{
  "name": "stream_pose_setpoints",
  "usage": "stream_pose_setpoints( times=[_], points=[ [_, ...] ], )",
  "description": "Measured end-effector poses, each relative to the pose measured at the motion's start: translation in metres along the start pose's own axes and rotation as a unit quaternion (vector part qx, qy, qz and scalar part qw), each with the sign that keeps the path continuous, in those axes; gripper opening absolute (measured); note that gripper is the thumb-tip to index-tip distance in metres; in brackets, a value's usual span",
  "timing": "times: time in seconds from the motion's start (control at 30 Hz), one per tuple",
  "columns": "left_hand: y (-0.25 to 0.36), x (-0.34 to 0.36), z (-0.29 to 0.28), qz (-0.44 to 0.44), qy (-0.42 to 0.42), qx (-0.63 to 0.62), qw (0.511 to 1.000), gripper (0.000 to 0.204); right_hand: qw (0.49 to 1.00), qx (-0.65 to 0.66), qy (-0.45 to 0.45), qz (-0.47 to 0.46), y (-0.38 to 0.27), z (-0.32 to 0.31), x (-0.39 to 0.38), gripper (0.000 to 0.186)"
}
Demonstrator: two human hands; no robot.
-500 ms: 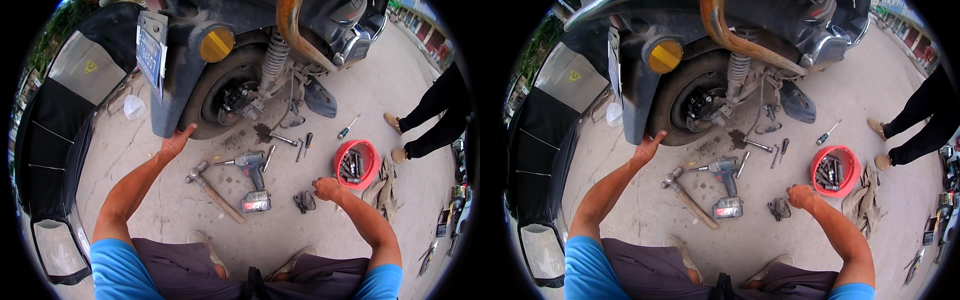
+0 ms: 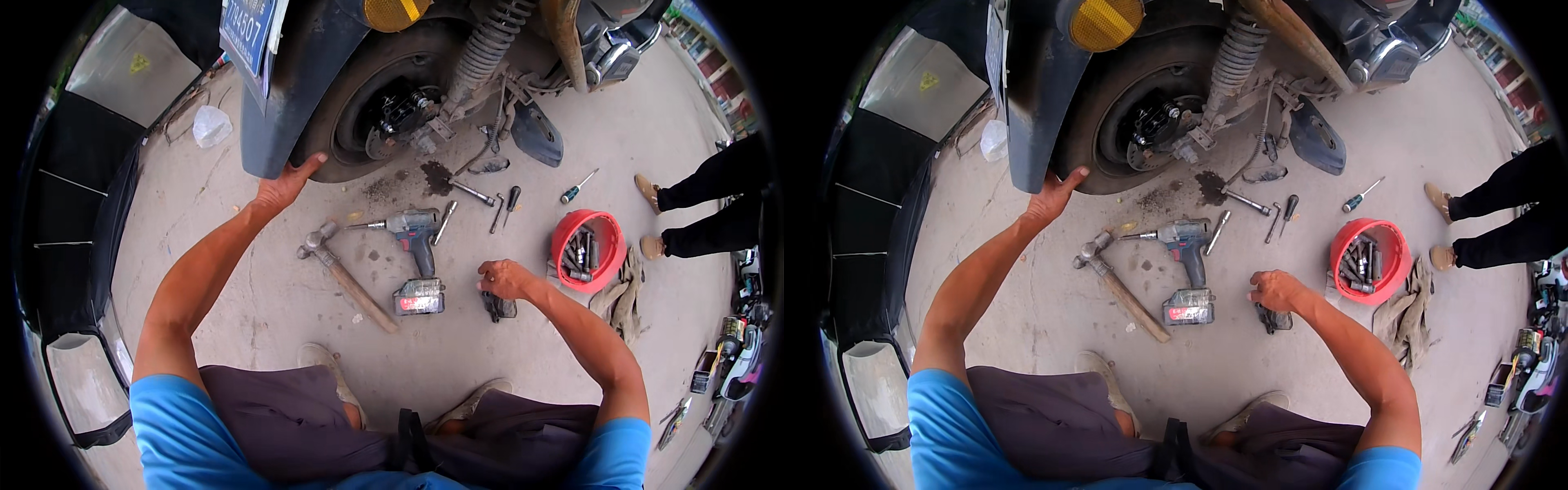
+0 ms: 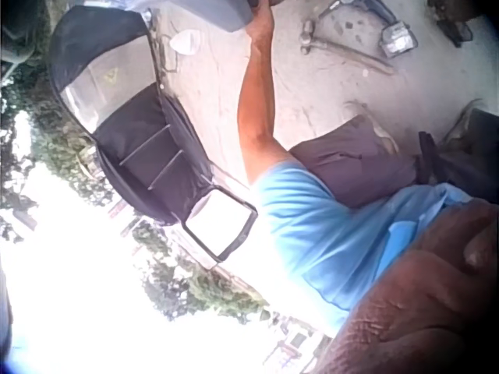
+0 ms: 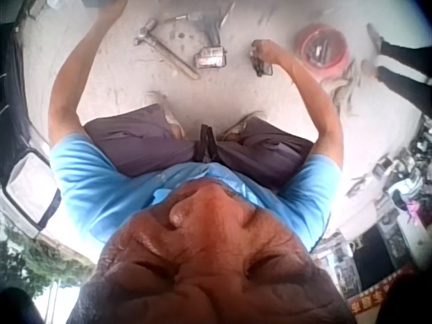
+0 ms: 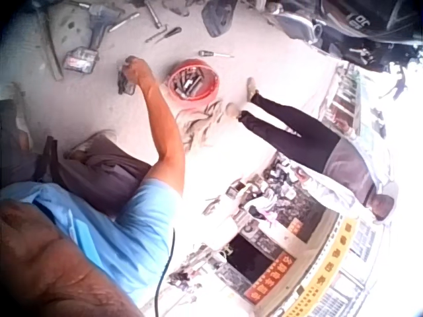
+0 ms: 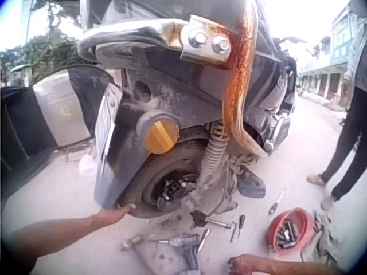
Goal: The person uses an impact wrench and their hands to loosen and remove components from the rear wheel hub of a scooter.
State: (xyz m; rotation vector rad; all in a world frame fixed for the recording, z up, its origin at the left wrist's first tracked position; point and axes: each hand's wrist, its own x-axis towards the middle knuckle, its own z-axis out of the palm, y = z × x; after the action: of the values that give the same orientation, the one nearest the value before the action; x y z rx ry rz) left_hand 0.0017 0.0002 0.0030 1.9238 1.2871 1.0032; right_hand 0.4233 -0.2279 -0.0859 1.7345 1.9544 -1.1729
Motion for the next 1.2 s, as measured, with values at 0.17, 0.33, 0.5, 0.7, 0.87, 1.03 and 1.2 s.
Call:
stream_pose_setpoints(
  times=[0.17,0.33,0.5,0.7,0.87,1.03,1.2],
  points=[
    [-0.004,0.001,0.001,0.019,0.0,-0.025,0.999,0.082,0.985,0.171,0.029,-0.004,-0.048,0.001,0.038,0.064],
    [-0.014,0.001,0.0,0.02,0.006,0.024,1.0,0.078,0.949,0.313,0.032,0.024,-0.089,0.006,0.058,0.072],
    [-0.009,0.003,0.004,0.016,-0.003,-0.041,0.999,0.076,0.88,0.466,0.027,0.083,-0.086,0.022,0.08,0.057],
    [-0.005,0.004,0.006,0.02,-0.012,-0.033,0.999,0.075,0.753,0.642,0.119,0.081,-0.11,0.035,0.104,0.031],
    [-0.013,0.004,0.004,0.029,0.006,-0.03,0.999,0.079,0.7,0.689,0.166,0.087,-0.138,0.042,0.086,0.03],
    [-0.014,0.002,0.002,0.0,-0.005,0.048,0.999,0.103,0.619,0.775,0.121,-0.036,-0.153,0.046,0.045,0.031],
    [-0.013,0.0,0.003,0.001,0.009,0.024,1.0,0.095,0.498,0.841,0.114,-0.178,-0.149,0.044,0.015,0.043]
  ],
)
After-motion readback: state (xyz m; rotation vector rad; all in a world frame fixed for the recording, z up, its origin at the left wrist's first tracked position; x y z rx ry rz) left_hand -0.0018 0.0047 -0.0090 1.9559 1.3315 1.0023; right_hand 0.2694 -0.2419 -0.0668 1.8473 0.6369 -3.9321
